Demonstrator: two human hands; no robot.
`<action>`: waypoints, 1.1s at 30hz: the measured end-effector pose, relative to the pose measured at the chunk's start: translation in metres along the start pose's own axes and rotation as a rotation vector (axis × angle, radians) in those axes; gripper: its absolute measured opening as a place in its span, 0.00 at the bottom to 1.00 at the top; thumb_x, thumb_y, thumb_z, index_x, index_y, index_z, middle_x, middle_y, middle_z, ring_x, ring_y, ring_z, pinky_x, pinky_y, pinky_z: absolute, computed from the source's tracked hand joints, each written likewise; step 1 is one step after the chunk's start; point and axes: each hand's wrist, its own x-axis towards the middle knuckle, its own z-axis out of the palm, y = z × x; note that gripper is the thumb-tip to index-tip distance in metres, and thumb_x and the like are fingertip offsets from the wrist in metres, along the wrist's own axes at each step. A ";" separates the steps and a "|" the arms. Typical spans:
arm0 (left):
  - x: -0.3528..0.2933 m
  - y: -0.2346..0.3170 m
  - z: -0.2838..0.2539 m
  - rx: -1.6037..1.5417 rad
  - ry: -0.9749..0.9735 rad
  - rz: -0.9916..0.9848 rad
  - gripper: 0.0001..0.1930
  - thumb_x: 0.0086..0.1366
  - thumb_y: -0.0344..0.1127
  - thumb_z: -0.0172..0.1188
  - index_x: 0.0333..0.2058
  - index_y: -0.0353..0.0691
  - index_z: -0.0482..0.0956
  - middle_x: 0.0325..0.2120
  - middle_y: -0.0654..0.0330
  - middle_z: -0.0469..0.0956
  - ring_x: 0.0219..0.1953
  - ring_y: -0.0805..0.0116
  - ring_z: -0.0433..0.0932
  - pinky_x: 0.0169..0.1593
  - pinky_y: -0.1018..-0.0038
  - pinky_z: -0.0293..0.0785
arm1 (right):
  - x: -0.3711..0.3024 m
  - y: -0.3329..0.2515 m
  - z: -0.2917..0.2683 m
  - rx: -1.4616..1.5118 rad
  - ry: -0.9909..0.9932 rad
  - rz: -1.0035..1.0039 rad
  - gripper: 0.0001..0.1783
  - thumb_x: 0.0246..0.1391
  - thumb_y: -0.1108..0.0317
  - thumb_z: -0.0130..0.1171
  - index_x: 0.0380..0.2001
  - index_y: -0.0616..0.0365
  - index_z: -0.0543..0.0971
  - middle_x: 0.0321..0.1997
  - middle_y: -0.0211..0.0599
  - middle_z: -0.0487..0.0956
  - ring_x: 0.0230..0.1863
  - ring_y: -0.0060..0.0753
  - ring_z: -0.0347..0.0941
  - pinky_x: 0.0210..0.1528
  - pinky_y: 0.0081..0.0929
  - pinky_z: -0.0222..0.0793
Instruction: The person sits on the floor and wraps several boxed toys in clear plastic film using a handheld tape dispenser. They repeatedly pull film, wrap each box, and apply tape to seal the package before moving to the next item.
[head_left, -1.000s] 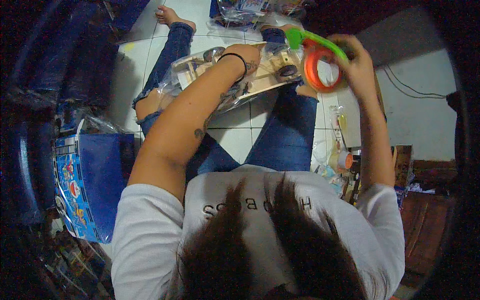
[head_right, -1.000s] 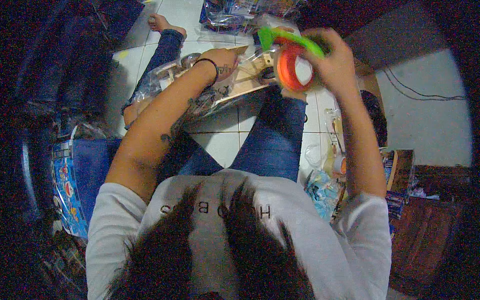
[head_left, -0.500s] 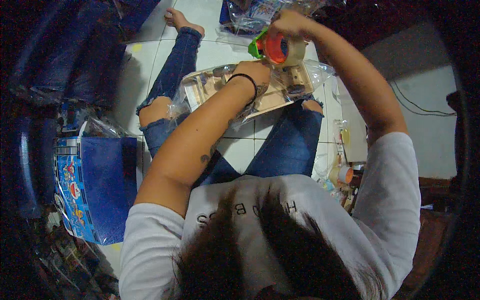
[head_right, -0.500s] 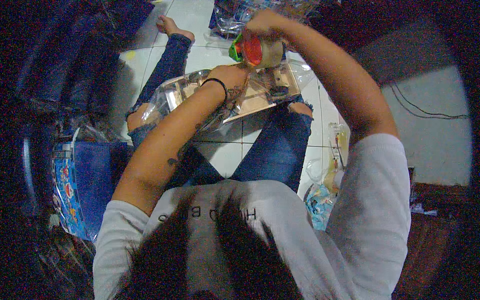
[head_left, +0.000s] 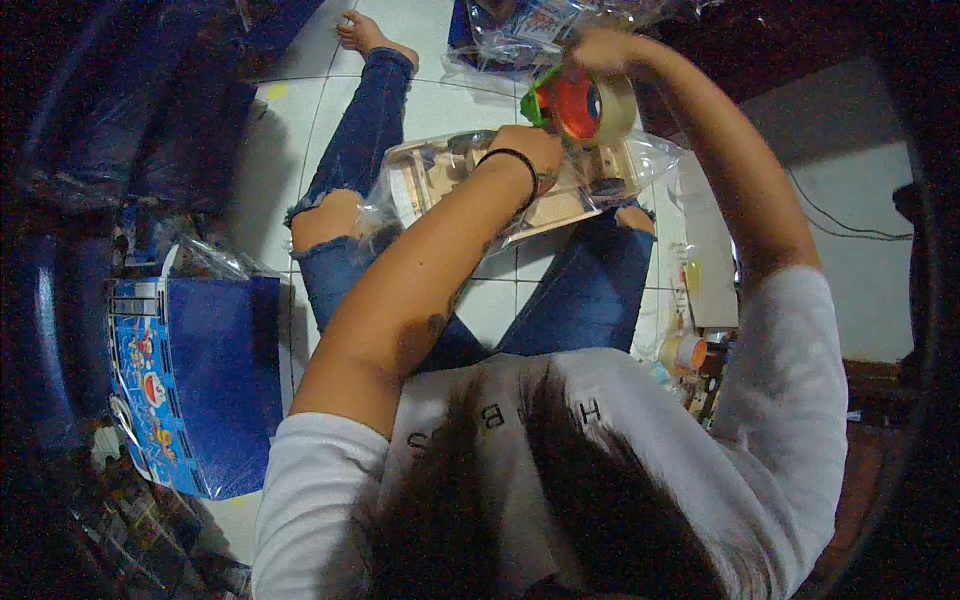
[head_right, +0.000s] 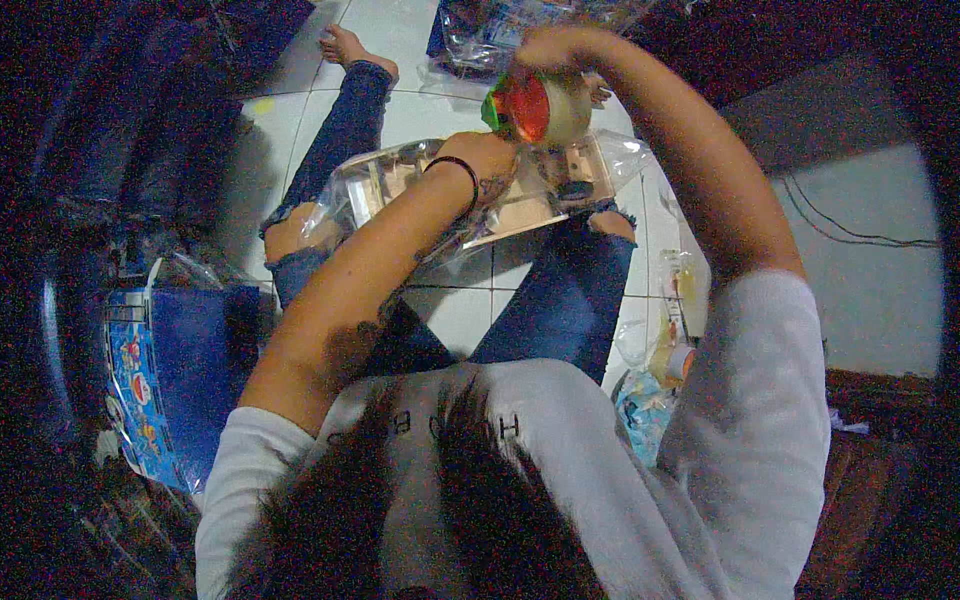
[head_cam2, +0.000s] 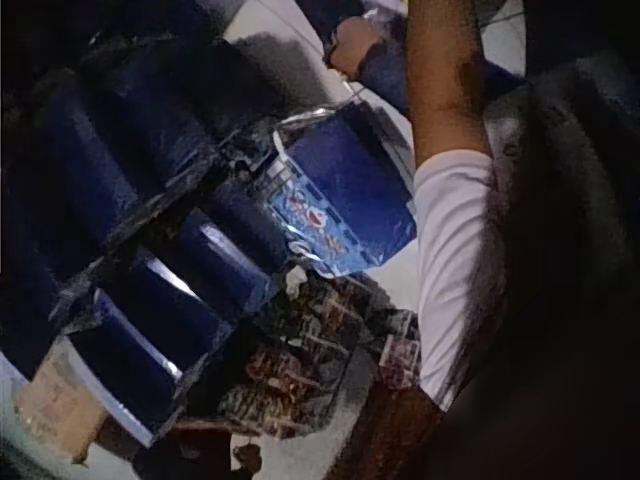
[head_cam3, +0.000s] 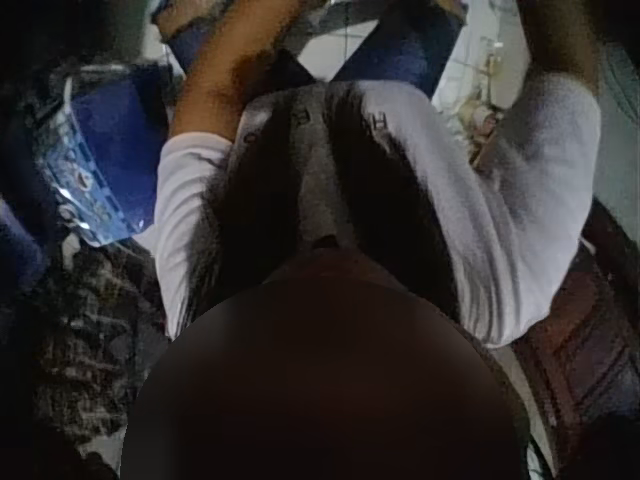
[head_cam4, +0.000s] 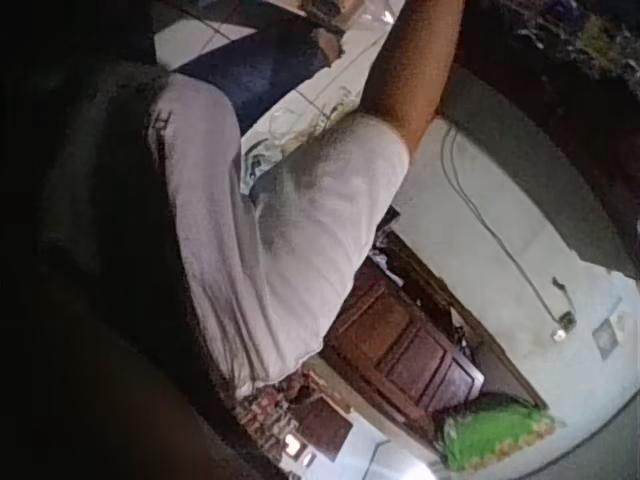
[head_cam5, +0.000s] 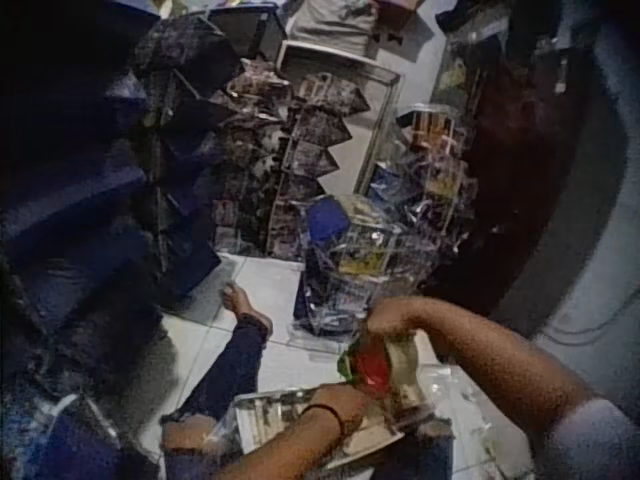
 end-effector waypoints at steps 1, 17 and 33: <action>0.000 0.000 0.001 -0.004 0.013 -0.001 0.15 0.58 0.38 0.50 0.37 0.37 0.81 0.39 0.47 0.80 0.42 0.50 0.79 0.47 0.58 0.74 | 0.014 0.006 -0.005 0.008 -0.044 -0.095 0.23 0.39 0.57 0.58 0.30 0.69 0.81 0.33 0.54 0.80 0.36 0.45 0.78 0.40 0.34 0.73; 0.007 -0.011 0.002 -0.015 -0.072 0.059 0.15 0.58 0.38 0.51 0.36 0.36 0.81 0.38 0.45 0.79 0.42 0.48 0.79 0.48 0.58 0.74 | -0.156 -0.051 0.112 0.211 0.691 0.252 0.25 0.37 0.62 0.64 0.43 0.57 0.80 0.51 0.51 0.73 0.47 0.52 0.74 0.51 0.39 0.69; 0.031 -0.028 -0.001 0.100 -0.080 0.149 0.16 0.61 0.42 0.46 0.29 0.35 0.77 0.29 0.46 0.79 0.34 0.47 0.78 0.41 0.56 0.73 | -0.203 -0.093 0.234 0.471 0.424 0.240 0.24 0.38 0.66 0.61 0.44 0.57 0.78 0.44 0.46 0.73 0.42 0.52 0.75 0.44 0.42 0.72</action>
